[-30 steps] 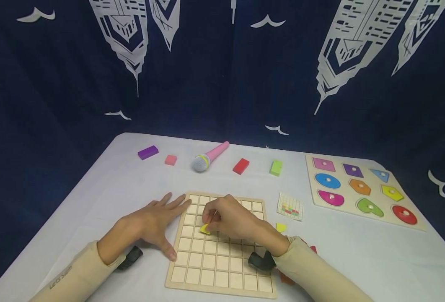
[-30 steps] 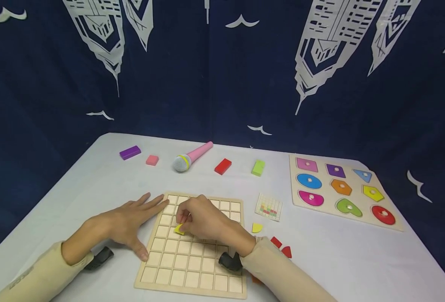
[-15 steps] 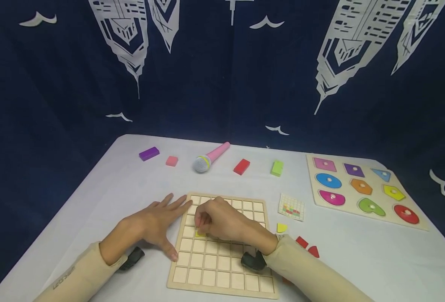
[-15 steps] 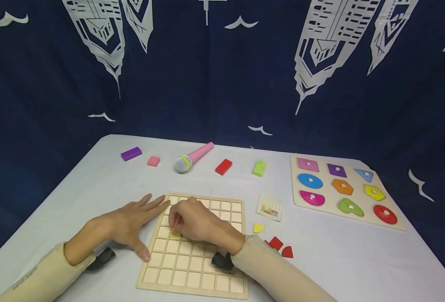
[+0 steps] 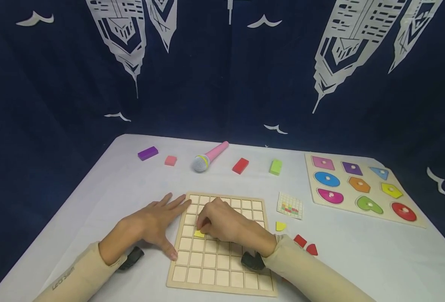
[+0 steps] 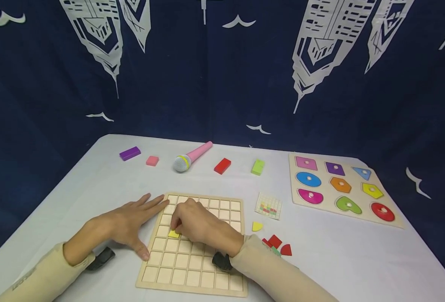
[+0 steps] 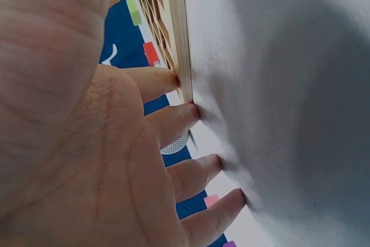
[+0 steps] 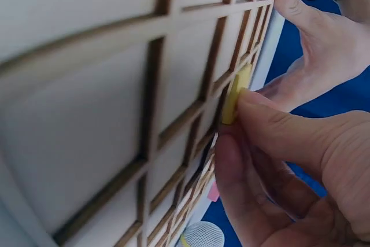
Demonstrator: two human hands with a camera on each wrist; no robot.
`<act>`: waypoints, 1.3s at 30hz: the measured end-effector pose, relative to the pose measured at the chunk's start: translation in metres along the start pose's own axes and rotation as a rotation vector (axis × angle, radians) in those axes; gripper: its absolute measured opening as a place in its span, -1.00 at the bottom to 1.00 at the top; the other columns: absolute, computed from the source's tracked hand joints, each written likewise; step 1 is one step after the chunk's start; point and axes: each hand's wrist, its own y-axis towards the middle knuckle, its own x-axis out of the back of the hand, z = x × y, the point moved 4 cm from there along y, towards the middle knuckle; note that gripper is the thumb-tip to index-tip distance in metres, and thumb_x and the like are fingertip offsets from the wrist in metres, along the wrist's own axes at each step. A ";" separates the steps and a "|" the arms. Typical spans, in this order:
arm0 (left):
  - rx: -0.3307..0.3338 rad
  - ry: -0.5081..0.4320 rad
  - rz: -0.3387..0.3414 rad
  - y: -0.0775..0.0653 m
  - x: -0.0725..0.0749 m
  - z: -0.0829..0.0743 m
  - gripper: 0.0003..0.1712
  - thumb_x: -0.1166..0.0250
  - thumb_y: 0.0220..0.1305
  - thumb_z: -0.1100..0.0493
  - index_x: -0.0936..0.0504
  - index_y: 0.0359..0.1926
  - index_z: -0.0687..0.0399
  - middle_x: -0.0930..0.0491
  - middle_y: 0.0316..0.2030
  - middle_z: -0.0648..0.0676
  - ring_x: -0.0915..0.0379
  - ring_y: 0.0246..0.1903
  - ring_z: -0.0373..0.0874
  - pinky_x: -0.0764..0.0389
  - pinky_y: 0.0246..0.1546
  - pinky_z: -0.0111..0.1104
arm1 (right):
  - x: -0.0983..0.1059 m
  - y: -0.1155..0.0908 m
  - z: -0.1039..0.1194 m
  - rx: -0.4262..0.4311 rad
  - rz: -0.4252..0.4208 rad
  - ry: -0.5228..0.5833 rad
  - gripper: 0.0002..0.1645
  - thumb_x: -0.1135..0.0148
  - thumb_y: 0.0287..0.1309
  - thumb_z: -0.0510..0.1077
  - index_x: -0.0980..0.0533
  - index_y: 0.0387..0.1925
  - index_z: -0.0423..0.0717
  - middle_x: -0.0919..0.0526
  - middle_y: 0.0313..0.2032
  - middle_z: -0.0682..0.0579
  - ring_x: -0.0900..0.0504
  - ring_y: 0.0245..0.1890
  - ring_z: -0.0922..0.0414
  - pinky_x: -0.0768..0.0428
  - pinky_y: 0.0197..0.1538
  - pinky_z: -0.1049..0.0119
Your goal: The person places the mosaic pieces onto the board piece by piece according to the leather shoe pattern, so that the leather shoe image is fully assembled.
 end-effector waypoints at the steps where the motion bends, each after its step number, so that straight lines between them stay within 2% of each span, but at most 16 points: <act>1: 0.001 0.000 -0.002 0.000 0.000 0.000 0.60 -0.64 -0.43 -0.37 0.01 0.59 0.04 0.14 0.60 0.14 0.33 0.56 0.33 0.03 0.47 0.28 | 0.000 0.000 0.000 0.000 0.005 -0.001 -0.87 -0.44 0.06 -0.39 -0.77 -0.41 -0.12 -0.78 -0.41 0.13 -0.59 -0.39 0.38 -0.56 -0.29 0.63; 9: 0.012 -0.003 -0.002 0.001 -0.003 0.001 0.61 -0.64 -0.45 -0.37 0.01 0.59 0.02 0.14 0.61 0.13 0.32 0.56 0.33 0.02 0.46 0.29 | 0.000 -0.010 -0.002 0.012 0.048 -0.014 -0.77 -0.37 0.09 -0.41 -0.76 -0.24 -0.12 -0.80 -0.26 0.12 -0.65 -0.24 0.36 -0.61 -0.13 0.57; 13: 0.010 0.017 -0.009 0.000 -0.003 0.001 0.61 -0.64 -0.47 -0.38 0.00 0.59 0.03 0.11 0.60 0.13 0.27 0.55 0.35 -0.03 0.45 0.28 | 0.004 -0.024 -0.001 0.040 0.066 -0.034 -0.79 -0.35 0.19 -0.33 -0.74 -0.16 -0.07 -0.78 -0.19 0.17 -0.64 -0.18 0.35 -0.61 -0.01 0.50; 18: 0.008 0.023 -0.018 -0.001 -0.002 0.000 0.62 -0.65 -0.48 -0.38 -0.02 0.58 0.06 0.09 0.60 0.15 0.24 0.54 0.37 -0.05 0.44 0.28 | 0.017 -0.047 -0.008 0.020 0.072 -0.002 -0.78 -0.39 0.21 -0.23 -0.72 -0.09 -0.04 -0.77 -0.14 0.19 -0.65 -0.11 0.33 -0.62 0.02 0.44; 24: 0.005 0.016 -0.027 0.000 -0.002 0.000 0.62 -0.65 -0.49 -0.37 -0.02 0.58 0.07 0.09 0.59 0.16 0.25 0.54 0.38 -0.04 0.44 0.30 | 0.046 -0.080 -0.037 -0.095 0.042 -0.011 -0.66 -0.44 0.16 -0.15 -0.67 0.00 -0.07 -0.75 -0.08 0.13 -0.64 -0.14 0.22 -0.65 -0.04 0.31; 28: 0.001 0.009 -0.029 0.001 -0.001 -0.001 0.62 -0.66 -0.50 -0.35 -0.02 0.58 0.07 0.09 0.59 0.16 0.26 0.54 0.37 -0.03 0.44 0.30 | 0.066 -0.102 -0.062 -0.230 0.032 -0.039 -0.56 -0.49 0.10 -0.12 -0.65 0.04 -0.07 -0.72 -0.10 0.15 -0.61 -0.14 0.16 -0.69 -0.08 0.26; 33: 0.005 0.006 -0.026 0.001 -0.003 -0.001 0.62 -0.67 -0.51 -0.34 -0.03 0.58 0.05 0.08 0.59 0.15 0.25 0.54 0.37 -0.04 0.44 0.30 | 0.078 -0.121 -0.085 -0.345 0.062 -0.030 -0.59 -0.56 -0.02 -0.14 -0.65 -0.08 -0.03 -0.66 -0.23 0.19 -0.56 -0.19 0.16 -0.67 -0.10 0.27; 39: 0.004 0.009 -0.036 0.001 -0.004 -0.001 0.62 -0.67 -0.52 -0.34 -0.04 0.58 0.05 0.08 0.59 0.16 0.26 0.54 0.36 -0.04 0.43 0.31 | 0.081 -0.128 -0.100 -0.385 0.095 0.004 -0.69 -0.57 -0.08 -0.22 -0.62 -0.27 0.00 -0.61 -0.32 0.16 -0.56 -0.24 0.13 -0.68 -0.09 0.22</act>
